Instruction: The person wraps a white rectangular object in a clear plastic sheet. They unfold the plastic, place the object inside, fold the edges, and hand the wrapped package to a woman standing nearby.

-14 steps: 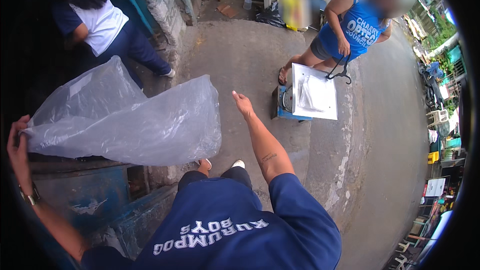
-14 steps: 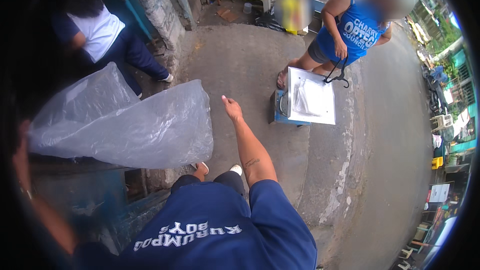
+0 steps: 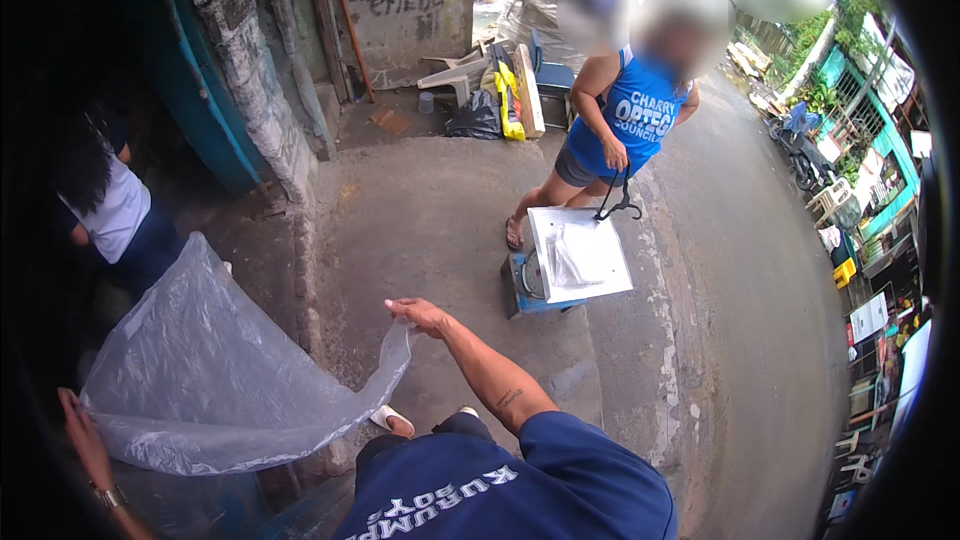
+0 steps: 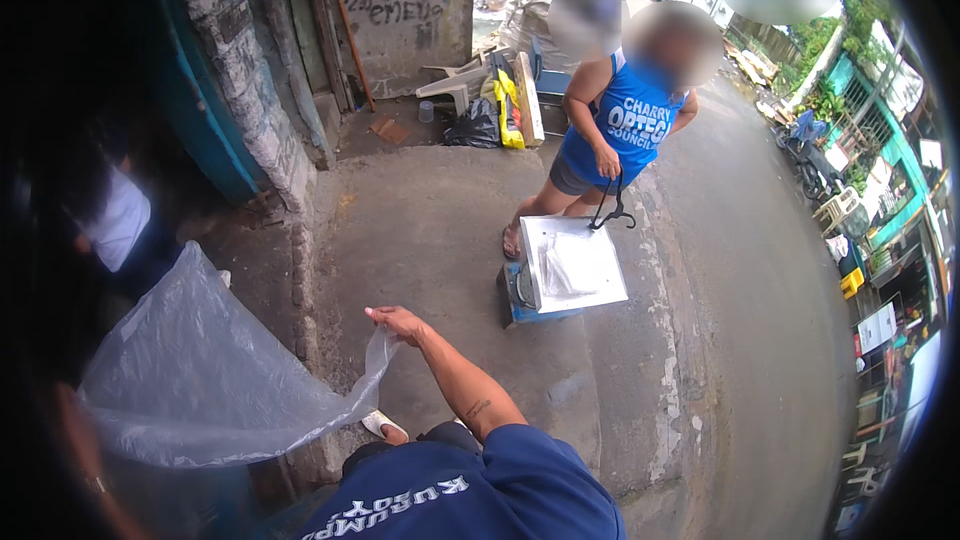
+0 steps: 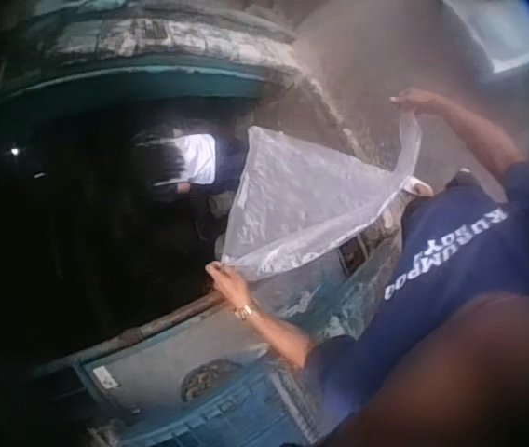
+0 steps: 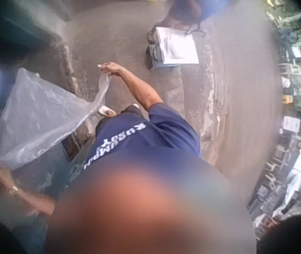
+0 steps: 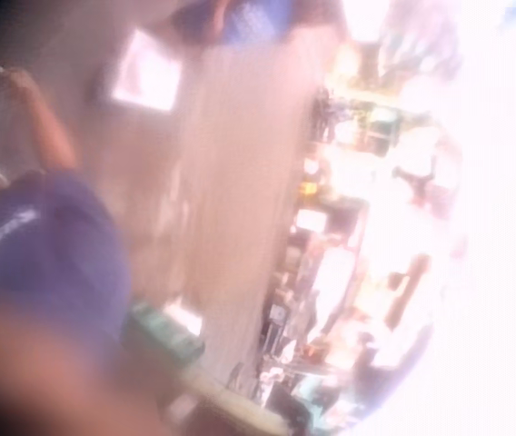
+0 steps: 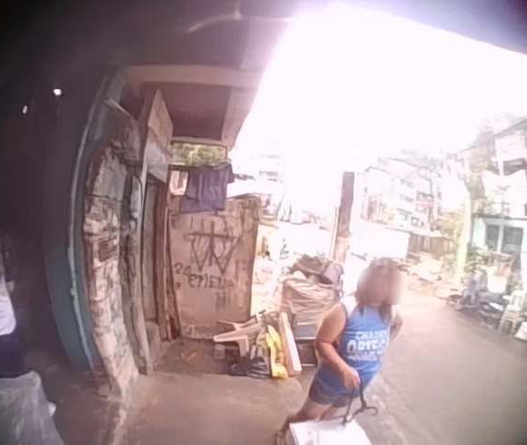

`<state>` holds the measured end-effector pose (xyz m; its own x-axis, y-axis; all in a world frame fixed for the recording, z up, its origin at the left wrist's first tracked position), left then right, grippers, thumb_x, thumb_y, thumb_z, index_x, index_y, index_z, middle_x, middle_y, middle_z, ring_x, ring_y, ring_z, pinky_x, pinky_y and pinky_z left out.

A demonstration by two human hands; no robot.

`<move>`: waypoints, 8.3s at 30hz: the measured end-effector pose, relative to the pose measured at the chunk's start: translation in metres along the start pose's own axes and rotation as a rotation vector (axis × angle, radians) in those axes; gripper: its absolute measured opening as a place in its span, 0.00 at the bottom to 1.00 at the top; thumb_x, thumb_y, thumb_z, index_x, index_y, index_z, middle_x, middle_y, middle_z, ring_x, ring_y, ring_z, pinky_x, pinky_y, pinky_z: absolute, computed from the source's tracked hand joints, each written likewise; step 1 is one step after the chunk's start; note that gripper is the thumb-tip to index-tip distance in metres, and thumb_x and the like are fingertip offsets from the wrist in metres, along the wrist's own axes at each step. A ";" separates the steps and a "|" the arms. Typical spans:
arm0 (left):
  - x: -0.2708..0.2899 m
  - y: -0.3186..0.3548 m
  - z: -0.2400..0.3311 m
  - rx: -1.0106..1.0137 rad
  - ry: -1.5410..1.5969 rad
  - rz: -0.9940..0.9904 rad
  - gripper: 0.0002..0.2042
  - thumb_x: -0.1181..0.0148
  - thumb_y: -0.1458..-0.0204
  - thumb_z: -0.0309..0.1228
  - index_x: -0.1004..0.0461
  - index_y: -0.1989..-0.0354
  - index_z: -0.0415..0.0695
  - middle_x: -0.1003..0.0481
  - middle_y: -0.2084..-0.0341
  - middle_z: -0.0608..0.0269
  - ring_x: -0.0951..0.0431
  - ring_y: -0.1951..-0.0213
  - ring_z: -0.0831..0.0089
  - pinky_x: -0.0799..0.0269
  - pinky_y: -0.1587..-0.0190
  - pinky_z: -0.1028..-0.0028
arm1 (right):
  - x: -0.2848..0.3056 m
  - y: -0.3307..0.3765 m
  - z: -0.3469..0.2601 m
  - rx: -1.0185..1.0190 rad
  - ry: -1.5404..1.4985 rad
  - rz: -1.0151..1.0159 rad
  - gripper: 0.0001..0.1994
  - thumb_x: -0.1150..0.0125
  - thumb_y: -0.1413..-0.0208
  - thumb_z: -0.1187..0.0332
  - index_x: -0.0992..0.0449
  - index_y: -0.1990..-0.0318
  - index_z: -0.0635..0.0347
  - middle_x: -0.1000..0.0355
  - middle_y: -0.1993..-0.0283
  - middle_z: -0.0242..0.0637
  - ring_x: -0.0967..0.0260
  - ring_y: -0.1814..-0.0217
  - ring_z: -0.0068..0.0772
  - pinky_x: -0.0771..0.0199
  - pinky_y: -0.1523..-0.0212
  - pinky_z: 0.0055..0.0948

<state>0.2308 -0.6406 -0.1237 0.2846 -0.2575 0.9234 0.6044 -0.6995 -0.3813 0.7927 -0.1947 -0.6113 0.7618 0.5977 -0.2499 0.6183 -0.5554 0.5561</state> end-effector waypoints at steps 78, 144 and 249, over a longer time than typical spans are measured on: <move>-0.221 -0.133 0.244 -0.003 0.778 -0.554 0.18 0.51 0.52 0.24 0.19 0.55 0.36 0.26 0.84 0.58 0.31 0.92 0.71 0.37 0.92 0.73 | 0.193 0.459 0.066 0.691 -0.224 0.966 0.22 0.43 0.41 0.85 0.22 0.39 0.62 0.23 0.47 0.38 0.24 0.51 0.28 0.22 0.49 0.28; 0.217 -0.184 0.481 -0.555 0.763 0.015 0.14 0.50 0.49 0.33 0.22 0.71 0.33 0.25 0.84 0.58 0.31 0.92 0.76 0.40 0.94 0.76 | 0.027 0.285 -0.025 0.875 0.799 0.620 0.14 0.28 0.51 0.70 0.20 0.55 0.51 0.24 0.55 0.33 0.28 0.47 0.39 0.39 0.44 0.44; 0.078 -0.065 0.521 -0.806 0.993 -0.647 0.25 0.52 0.56 0.19 0.27 0.46 0.40 0.21 0.52 0.65 0.21 0.50 0.77 0.29 0.44 0.74 | 0.030 0.348 -0.430 1.737 0.687 0.684 0.21 0.23 0.49 0.62 0.19 0.48 0.54 0.29 0.39 0.40 0.34 0.34 0.46 0.30 0.37 0.41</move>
<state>0.6012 -0.2682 -0.0500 -0.7043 0.1307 0.6978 -0.2507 -0.9654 -0.0722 0.9475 -0.1211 -0.0843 0.9845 -0.0732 0.1594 0.1229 -0.3599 -0.9249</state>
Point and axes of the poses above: each hand's wrist, its own y-axis away from the middle knuckle, its own x-axis out of the back of the hand, z = x × y, the point moved 7 cm from there along -y, towards the middle knuckle
